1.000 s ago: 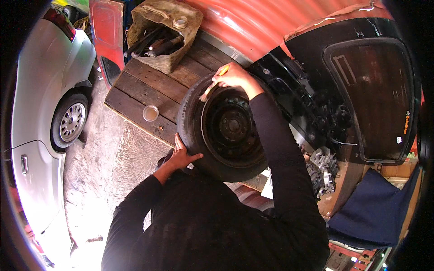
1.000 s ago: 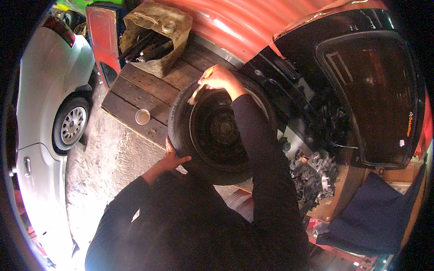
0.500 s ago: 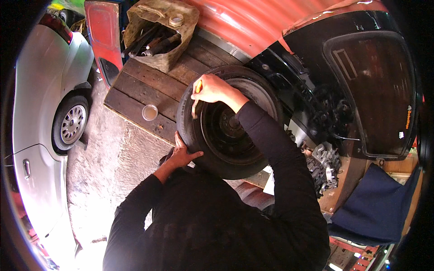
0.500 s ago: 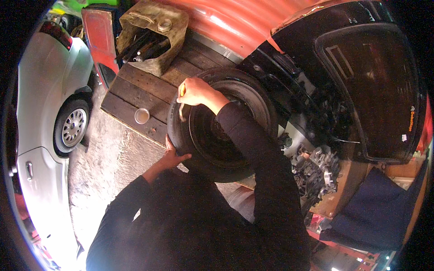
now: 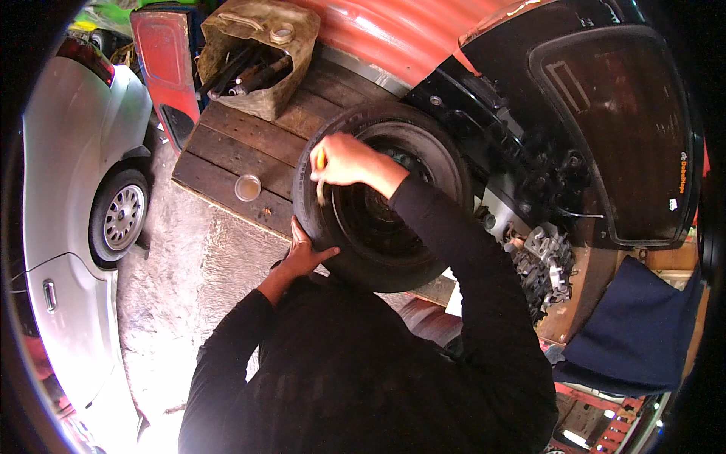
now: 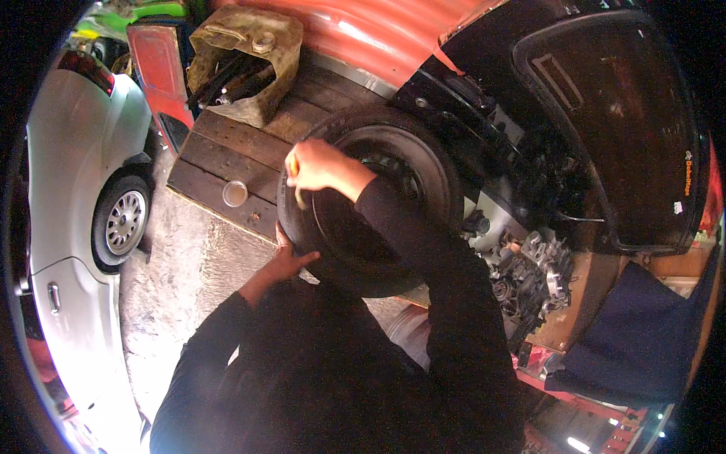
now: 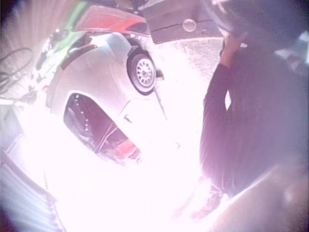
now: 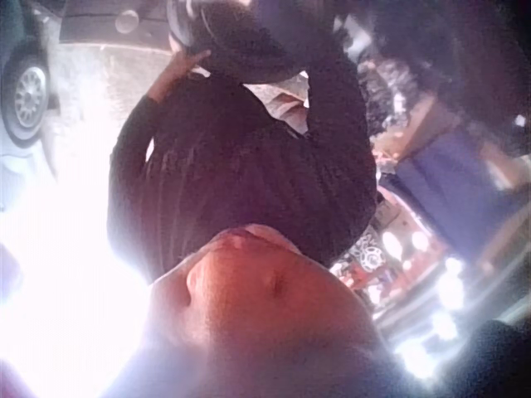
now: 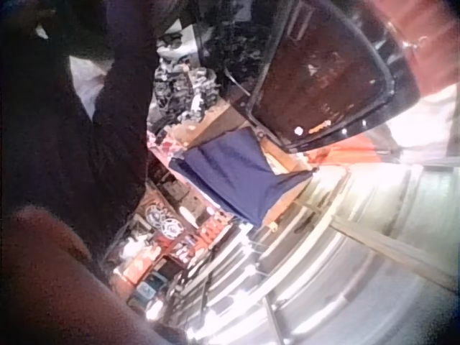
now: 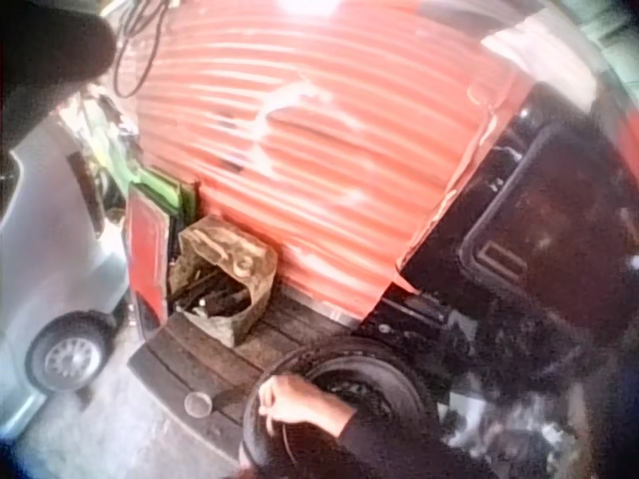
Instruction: The person paints the inner surface of a car tire with a brush, repeatedly dipping the brush into a small container of paint and applying it to the rim and sidewall. The tire remains on a wooden pallet throughout the process.
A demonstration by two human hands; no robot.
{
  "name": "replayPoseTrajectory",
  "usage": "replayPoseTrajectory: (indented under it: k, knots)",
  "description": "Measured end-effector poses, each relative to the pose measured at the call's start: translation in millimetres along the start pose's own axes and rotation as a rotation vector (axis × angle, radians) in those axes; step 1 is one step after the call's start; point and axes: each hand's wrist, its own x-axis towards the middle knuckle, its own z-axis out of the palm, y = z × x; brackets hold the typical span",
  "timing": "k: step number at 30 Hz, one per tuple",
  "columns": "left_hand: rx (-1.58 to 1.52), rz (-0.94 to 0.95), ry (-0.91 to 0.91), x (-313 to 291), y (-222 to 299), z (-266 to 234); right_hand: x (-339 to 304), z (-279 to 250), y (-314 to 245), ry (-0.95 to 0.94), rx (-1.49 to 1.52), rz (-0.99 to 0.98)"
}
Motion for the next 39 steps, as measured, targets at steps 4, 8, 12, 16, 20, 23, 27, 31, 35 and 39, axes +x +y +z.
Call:
replayPoseTrajectory:
  k: [4,8,12,16,20,23,27,31,35,39]
  knots:
    - [-0.014,-0.081,-0.023,-1.4,8.3,-2.1,-2.9,4.3,3.6,0.223,-0.171,-0.049]
    - [-0.116,-0.064,-0.068,-1.6,3.3,-4.0,-30.1,30.3,-23.4,-0.073,-0.047,-0.13]
    - [-0.102,-0.029,-0.08,-4.3,8.8,-6.8,-20.8,19.4,-13.7,-0.046,-0.038,-0.113]
    - [-0.217,-0.022,-0.085,-8.7,15.2,-6.3,-20.1,23.6,-12.4,0.183,-0.187,-0.192]
    - [-0.211,-0.04,-0.085,-12.4,14.3,-9.4,-48.4,50.5,-29.5,-0.16,-0.147,-0.211]
    - [-0.188,-0.047,-0.106,-8.7,1.7,-8.4,-43.8,35.0,-31.2,-0.089,-0.051,-0.13]
    - [-0.224,0.0,-0.123,-10.1,2.2,-6.3,-46.8,44.9,-22.1,0.161,-0.094,-0.226]
    - [-0.315,0.134,-0.056,-11.2,-1.1,2.6,-62.0,50.4,-26.8,-0.068,-0.046,-0.189]
    - [-0.218,0.165,0.021,-4.6,-28.5,4.0,-51.3,38.3,-24.3,0.032,-0.047,-0.2]
    - [-0.167,0.155,0.026,-2.6,-27.6,3.6,-50.7,41.6,-18.6,0.152,-0.111,-0.242]
